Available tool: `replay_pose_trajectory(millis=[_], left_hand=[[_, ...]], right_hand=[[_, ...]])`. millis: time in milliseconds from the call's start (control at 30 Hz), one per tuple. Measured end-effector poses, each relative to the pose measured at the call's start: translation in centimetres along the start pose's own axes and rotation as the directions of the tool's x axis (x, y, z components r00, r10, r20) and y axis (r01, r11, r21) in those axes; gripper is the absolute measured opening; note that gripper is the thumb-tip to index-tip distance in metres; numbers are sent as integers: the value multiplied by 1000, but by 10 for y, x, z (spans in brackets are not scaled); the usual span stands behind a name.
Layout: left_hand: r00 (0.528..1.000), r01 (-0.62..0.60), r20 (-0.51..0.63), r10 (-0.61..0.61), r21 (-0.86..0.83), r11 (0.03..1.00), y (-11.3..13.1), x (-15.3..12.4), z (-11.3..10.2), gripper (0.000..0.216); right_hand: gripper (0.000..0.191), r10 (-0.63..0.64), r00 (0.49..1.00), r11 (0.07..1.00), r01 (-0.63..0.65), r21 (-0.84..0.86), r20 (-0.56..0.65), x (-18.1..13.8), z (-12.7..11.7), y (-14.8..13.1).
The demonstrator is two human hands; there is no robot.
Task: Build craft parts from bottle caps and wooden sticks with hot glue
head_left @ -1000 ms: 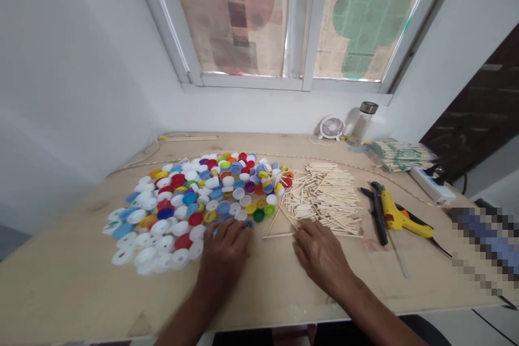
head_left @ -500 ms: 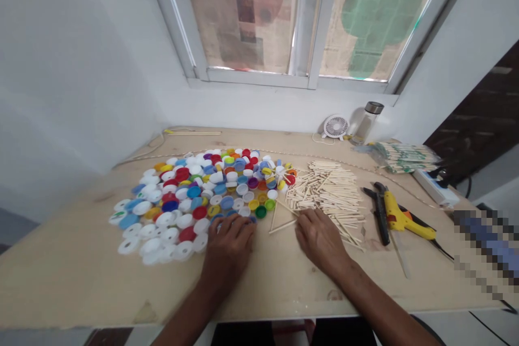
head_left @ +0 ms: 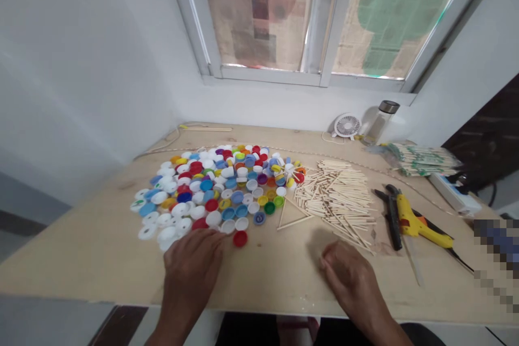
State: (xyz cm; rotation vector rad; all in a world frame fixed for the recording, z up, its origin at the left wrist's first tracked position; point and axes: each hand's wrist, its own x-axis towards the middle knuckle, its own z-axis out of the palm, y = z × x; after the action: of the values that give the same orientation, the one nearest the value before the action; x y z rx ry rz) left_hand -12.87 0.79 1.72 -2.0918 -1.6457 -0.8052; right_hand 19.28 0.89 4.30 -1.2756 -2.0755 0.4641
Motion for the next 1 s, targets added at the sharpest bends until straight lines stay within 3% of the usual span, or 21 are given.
replay_pose_trajectory(millis=[133,267,400,467,533,633,700,800,867,933,1000], left_hand=[[997,71,37,-71,-9,997,1,-2,-5,20],[998,63,16,-61,-127,990,18,8,-25,16],[999,44,21,-40,-314,949,45,13,-47,5],[999,34,37,-21,-400,916,60,13,-56,6],[999,18,52,7,-478,878,71,14,-64,6],[997,67,68,-36,-529,846,75,12,-72,7],[987,151,125,-98,-542,826,70,7,-75,7],[949,301,260,-181,-562,770,57,-5,-72,6],[930,357,285,-231,-560,748,54,-11,-65,10],[943,326,246,-225,-545,772,59,-11,-55,12],[984,173,120,-128,-538,825,72,-5,-42,12]], right_hand=[[24,207,975,960,-218,174,79,-12,15,5],[28,281,955,930,-295,221,93,-12,19,0],[19,149,986,911,-168,377,81,-4,21,-30],[43,51,988,872,-114,475,143,1,29,-47],[50,-23,966,839,-122,530,259,5,38,-60],[23,-74,909,820,-179,543,411,3,42,-65],[21,-72,908,816,-185,548,413,-5,34,-57],[26,45,944,806,-228,546,328,-24,10,-30],[25,250,936,790,-346,507,248,-38,-8,-11],[24,382,904,781,-427,456,193,-47,-20,2],[25,410,896,789,-442,428,168,-50,-25,6]])
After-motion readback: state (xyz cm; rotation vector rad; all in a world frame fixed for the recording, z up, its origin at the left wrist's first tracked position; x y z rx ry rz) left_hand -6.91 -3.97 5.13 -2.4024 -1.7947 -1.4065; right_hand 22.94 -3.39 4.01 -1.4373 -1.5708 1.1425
